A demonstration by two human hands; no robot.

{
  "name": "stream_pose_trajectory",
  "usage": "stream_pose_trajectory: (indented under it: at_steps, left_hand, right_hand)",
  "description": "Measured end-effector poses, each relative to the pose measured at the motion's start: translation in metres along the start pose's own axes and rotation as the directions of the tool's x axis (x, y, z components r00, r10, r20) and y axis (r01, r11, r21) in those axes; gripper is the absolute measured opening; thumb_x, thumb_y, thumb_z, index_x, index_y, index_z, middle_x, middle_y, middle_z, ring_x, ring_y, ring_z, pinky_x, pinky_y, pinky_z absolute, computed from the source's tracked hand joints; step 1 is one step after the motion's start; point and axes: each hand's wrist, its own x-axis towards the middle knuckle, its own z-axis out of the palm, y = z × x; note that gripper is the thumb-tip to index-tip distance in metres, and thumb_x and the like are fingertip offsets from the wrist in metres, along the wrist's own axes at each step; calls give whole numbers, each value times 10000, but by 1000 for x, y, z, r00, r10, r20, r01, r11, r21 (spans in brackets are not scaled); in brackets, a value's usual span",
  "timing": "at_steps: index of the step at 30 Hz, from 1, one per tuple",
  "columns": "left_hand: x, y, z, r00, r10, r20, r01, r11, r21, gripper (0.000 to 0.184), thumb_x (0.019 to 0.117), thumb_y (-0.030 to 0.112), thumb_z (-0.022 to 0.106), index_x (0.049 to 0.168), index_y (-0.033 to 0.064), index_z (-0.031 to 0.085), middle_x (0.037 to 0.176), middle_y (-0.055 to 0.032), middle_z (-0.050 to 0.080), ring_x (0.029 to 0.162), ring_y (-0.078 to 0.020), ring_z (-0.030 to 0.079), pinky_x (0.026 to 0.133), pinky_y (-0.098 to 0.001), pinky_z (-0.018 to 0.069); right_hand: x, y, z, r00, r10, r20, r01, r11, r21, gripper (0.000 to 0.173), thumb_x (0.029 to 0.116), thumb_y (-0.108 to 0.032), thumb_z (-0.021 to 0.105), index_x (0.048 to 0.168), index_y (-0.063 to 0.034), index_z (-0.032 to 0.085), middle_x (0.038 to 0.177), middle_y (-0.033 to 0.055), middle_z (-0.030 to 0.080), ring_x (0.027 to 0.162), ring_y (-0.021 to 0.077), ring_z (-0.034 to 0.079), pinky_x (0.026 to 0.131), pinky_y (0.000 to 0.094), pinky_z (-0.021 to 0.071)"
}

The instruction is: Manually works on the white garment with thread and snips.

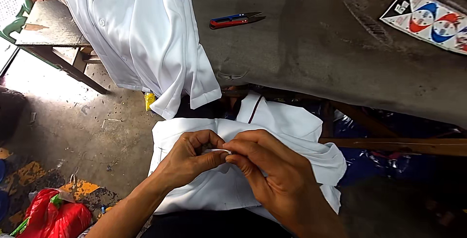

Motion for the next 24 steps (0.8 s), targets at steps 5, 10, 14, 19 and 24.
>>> stream_pose_trajectory:
  at_steps: [5,10,14,19,24]
  left_hand:
    - [-5,4,4,999,18,-31,-15,995,100,70,953,26,684,1006,-20,681,873,-14,704,788,-42,654,733,-220,554]
    - [-3,3,10,998,-31,-48,42,968,247,85,959,92,664,1000,20,682,844,28,672,767,-10,634,691,-187,541]
    - [1,-3,-11,990,-82,110,92,992,-85,94,1025,58,561,1083,14,620,1023,-48,695,921,-89,660,834,-281,552]
    - [0,-4,-12,985,-115,129,138,972,-188,70,1035,53,543,1077,50,599,894,-3,686,845,-70,662,802,-270,550]
    - [-2,-4,-13,986,-102,132,125,975,-182,62,1029,56,558,1074,54,600,900,1,688,857,-72,665,819,-274,549]
  right_hand:
    - [3,-1,8,1000,-6,19,7,1000,-15,211,1048,-180,567,986,-90,747,988,48,678,956,82,636,820,187,520]
    - [10,-13,0,996,-9,-87,41,928,371,160,1078,-179,535,1058,-59,639,992,27,683,897,56,659,760,190,558]
    - [11,1,-23,990,130,-49,-81,826,559,93,1039,-125,596,1057,-67,667,893,-7,695,716,56,652,614,189,570]
    - [-5,7,-2,992,122,-29,-112,967,228,148,1004,-162,659,1024,-79,779,952,9,689,847,38,651,722,170,559]
    - [-10,1,2,992,128,-22,-127,990,61,183,1014,-203,633,1084,-51,708,887,5,690,782,7,628,701,137,530]
